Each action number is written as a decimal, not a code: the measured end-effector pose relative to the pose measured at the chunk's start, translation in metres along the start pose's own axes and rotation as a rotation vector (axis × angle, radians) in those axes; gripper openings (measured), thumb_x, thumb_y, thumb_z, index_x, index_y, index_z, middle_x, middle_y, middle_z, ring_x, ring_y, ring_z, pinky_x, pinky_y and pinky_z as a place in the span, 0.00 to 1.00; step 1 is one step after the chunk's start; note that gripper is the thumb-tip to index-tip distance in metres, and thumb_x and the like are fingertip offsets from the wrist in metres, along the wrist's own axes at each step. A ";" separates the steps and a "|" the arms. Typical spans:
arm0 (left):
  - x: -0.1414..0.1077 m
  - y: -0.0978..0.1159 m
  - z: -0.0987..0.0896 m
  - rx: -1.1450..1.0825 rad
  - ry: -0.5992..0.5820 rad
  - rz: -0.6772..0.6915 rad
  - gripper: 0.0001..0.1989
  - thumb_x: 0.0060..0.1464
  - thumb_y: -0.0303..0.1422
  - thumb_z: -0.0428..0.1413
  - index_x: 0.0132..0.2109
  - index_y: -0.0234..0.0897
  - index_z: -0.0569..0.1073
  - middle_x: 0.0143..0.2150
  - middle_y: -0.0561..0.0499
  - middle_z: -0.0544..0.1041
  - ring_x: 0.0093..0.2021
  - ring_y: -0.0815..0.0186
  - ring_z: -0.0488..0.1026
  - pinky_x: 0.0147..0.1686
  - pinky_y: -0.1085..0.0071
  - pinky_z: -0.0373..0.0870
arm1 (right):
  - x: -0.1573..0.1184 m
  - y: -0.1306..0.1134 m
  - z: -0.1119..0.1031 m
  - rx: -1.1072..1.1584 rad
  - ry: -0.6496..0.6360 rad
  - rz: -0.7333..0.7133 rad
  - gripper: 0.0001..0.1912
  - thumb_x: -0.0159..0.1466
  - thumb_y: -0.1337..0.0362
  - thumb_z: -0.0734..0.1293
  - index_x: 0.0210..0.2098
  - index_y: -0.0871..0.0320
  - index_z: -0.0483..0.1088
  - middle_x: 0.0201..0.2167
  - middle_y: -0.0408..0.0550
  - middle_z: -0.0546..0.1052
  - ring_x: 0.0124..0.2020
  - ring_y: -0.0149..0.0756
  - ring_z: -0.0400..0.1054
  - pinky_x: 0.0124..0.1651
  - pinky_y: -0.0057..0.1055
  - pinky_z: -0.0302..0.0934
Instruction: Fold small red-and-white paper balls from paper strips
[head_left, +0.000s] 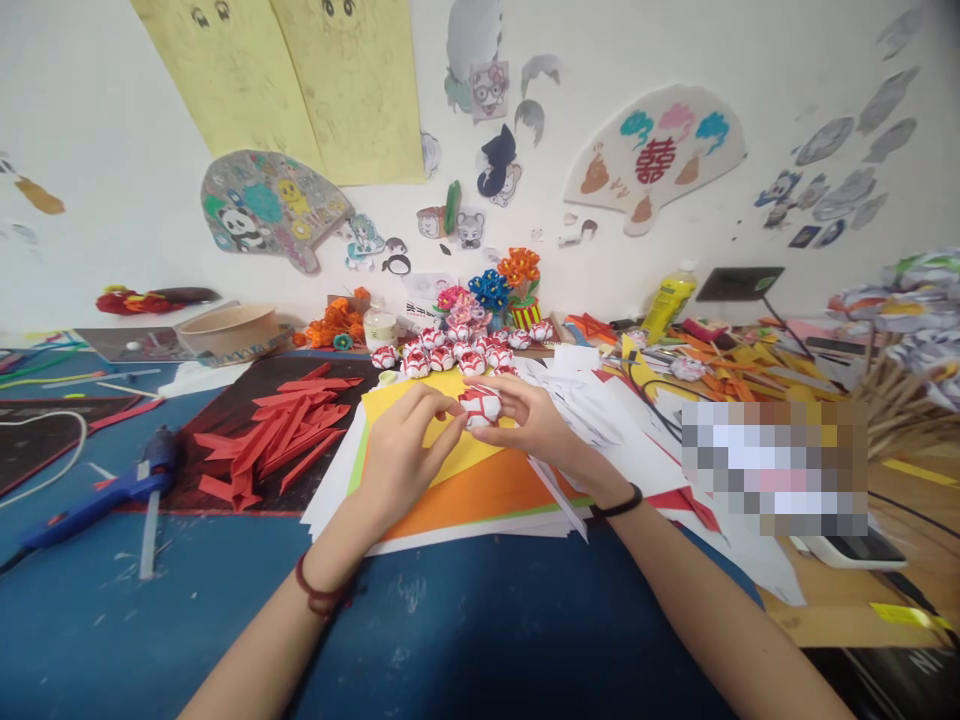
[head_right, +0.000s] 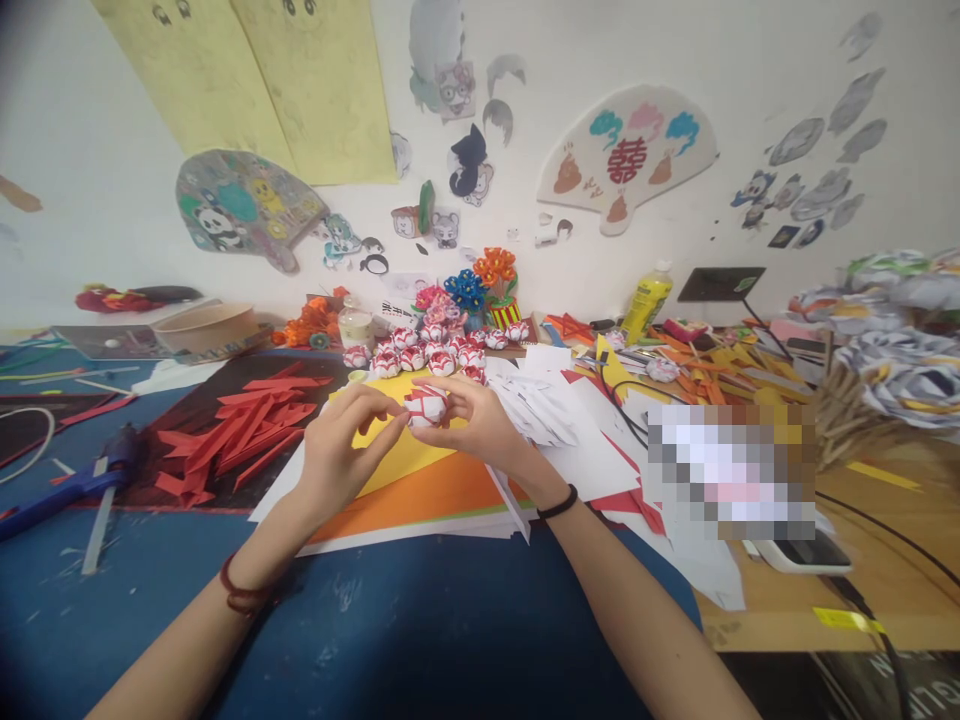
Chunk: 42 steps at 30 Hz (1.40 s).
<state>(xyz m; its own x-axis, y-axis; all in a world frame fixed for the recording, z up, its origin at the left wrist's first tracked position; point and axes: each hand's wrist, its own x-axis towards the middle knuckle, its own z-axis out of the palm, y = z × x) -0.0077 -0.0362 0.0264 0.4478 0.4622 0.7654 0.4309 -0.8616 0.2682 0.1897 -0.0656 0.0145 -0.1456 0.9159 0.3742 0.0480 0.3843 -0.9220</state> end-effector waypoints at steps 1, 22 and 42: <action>0.002 0.002 -0.001 -0.141 -0.038 -0.112 0.07 0.61 0.34 0.55 0.37 0.36 0.73 0.32 0.51 0.72 0.29 0.70 0.66 0.29 0.74 0.60 | 0.000 0.000 -0.001 0.010 -0.010 -0.008 0.33 0.53 0.60 0.77 0.57 0.53 0.69 0.51 0.50 0.70 0.49 0.40 0.72 0.56 0.38 0.67; 0.006 0.007 -0.004 -0.368 -0.158 -0.302 0.09 0.60 0.36 0.56 0.35 0.35 0.73 0.27 0.54 0.69 0.26 0.72 0.59 0.26 0.73 0.55 | 0.000 -0.002 -0.003 0.027 -0.056 -0.029 0.34 0.52 0.60 0.77 0.57 0.52 0.69 0.51 0.49 0.69 0.52 0.41 0.70 0.58 0.39 0.66; 0.002 0.002 -0.007 -0.069 0.015 0.058 0.02 0.61 0.30 0.56 0.40 0.38 0.74 0.35 0.50 0.75 0.36 0.68 0.70 0.34 0.72 0.65 | -0.001 -0.006 -0.005 0.010 -0.125 -0.018 0.34 0.54 0.60 0.76 0.59 0.52 0.67 0.54 0.51 0.70 0.55 0.43 0.68 0.60 0.41 0.63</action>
<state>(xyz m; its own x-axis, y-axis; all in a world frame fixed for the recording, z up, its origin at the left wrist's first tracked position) -0.0119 -0.0384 0.0328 0.4586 0.4082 0.7893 0.3488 -0.8997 0.2625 0.1944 -0.0683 0.0199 -0.2685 0.8870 0.3756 0.0346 0.3986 -0.9165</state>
